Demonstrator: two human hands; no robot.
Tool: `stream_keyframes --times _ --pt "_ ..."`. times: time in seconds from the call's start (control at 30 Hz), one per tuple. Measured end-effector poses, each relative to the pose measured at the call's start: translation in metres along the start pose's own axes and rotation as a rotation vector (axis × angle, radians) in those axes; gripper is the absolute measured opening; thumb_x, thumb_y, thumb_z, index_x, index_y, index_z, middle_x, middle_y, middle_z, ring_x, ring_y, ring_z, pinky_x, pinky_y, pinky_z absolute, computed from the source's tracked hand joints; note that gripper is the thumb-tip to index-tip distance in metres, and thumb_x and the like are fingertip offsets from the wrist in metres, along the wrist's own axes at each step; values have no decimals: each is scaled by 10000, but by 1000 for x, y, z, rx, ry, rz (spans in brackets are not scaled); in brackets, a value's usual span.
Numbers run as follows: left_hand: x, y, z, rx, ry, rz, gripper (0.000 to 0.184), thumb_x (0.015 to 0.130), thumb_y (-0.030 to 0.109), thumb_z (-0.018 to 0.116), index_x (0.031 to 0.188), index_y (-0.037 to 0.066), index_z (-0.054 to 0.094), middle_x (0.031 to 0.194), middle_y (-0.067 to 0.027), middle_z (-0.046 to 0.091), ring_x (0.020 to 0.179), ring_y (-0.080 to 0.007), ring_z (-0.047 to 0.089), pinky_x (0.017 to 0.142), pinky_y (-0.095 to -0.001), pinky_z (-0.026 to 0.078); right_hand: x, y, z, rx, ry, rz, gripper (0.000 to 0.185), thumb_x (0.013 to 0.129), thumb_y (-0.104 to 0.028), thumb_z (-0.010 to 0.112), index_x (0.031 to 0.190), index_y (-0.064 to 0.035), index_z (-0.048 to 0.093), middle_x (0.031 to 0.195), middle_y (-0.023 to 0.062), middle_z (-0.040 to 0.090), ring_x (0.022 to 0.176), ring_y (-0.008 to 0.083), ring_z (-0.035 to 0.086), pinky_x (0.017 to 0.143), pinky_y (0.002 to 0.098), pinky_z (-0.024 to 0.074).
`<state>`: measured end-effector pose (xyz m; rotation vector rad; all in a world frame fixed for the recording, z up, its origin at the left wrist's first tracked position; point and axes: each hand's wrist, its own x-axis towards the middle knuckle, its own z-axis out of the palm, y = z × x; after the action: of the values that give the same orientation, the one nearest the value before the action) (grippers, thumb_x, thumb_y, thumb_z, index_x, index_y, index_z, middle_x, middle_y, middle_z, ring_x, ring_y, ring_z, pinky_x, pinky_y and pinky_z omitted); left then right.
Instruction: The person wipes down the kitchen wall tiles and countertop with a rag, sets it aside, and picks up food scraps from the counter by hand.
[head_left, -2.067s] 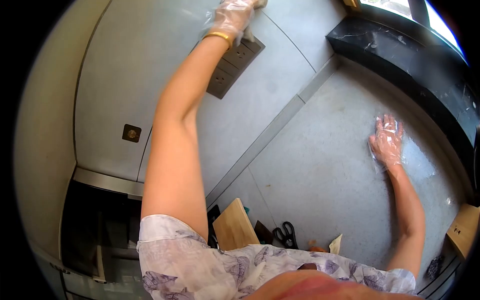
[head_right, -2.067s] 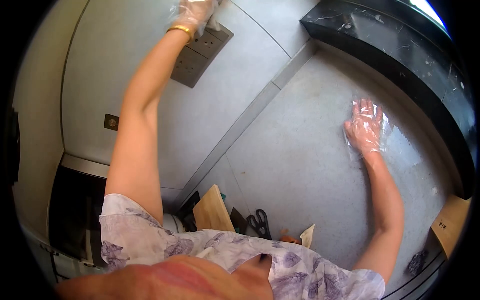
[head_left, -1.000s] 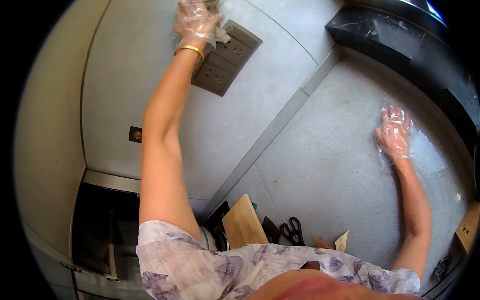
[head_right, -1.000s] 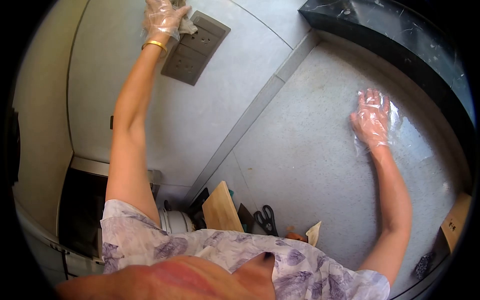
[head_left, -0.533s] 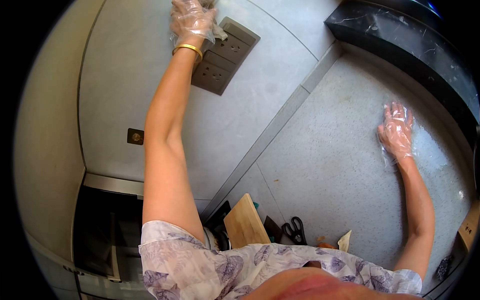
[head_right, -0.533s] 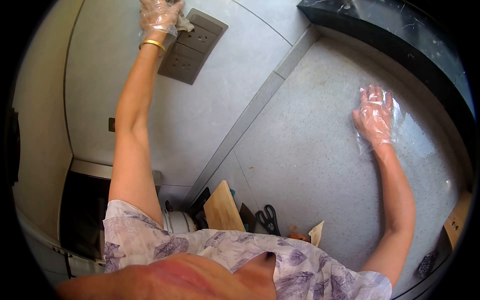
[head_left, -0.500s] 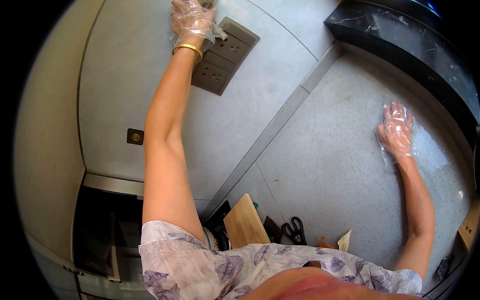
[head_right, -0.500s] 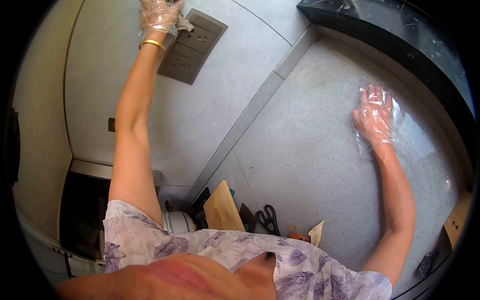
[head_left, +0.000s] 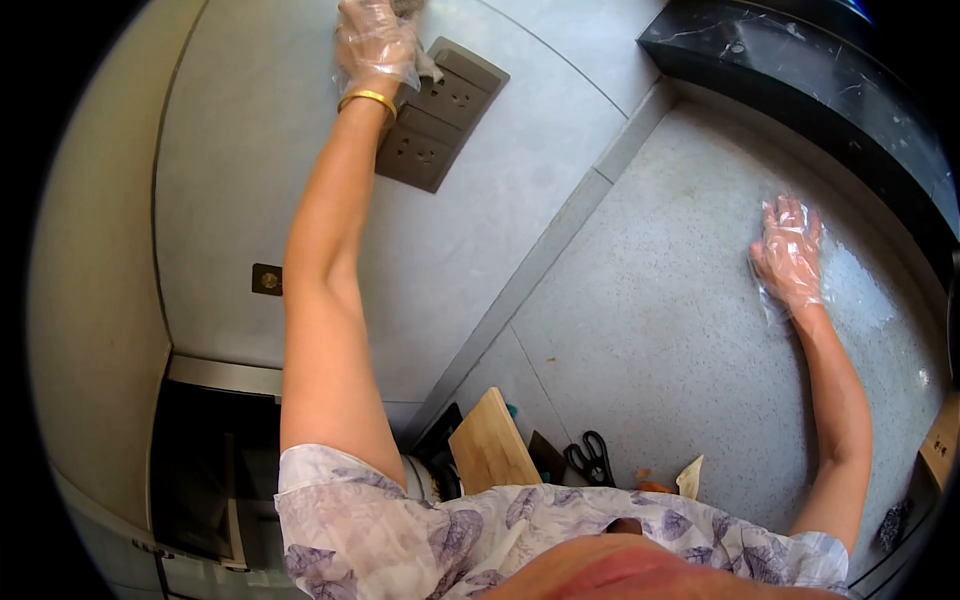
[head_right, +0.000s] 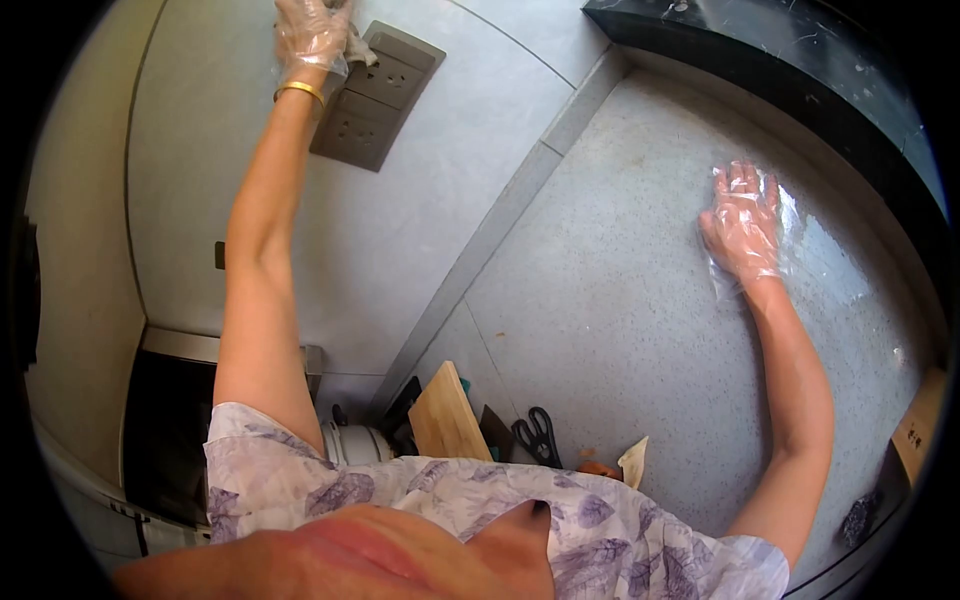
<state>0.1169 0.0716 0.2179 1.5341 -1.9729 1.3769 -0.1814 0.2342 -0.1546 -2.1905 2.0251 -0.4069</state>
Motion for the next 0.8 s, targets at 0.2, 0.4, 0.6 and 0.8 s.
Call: stream_keyframes --times 0.2,0.4,0.6,0.8 --pt "8 33 14 -392 -111 116 427 806 268 620 1210 152 544 1145 -213 580 1035 -379 565 886 -484 455 1 -2 -1 -23 -26 18 596 824 -281 519 1364 -36 453 1452 159 390 1391 273 294 1163 487 120" --pt "-35 106 97 318 55 249 275 855 288 538 1059 151 661 1077 -190 633 936 -342 617 811 -456 476 3 -1 3 -25 -31 15 599 828 -279 515 1373 -42 442 1452 159 387 1392 277 289 1159 494 125" --pt "-220 98 144 128 -300 507 345 889 179 451 1177 332 564 1276 -56 475 1091 -252 492 873 -469 337 2 -1 0 -40 -51 1 582 838 -252 519 1377 -49 432 1455 153 378 1396 267 278 1165 485 119" --pt "-181 98 131 164 -163 576 233 876 154 509 1094 153 592 1202 -121 514 1091 -285 496 923 -481 348 3 -5 -2 -64 -47 34 595 832 -280 503 1376 -46 443 1454 154 389 1393 275 292 1161 493 119"
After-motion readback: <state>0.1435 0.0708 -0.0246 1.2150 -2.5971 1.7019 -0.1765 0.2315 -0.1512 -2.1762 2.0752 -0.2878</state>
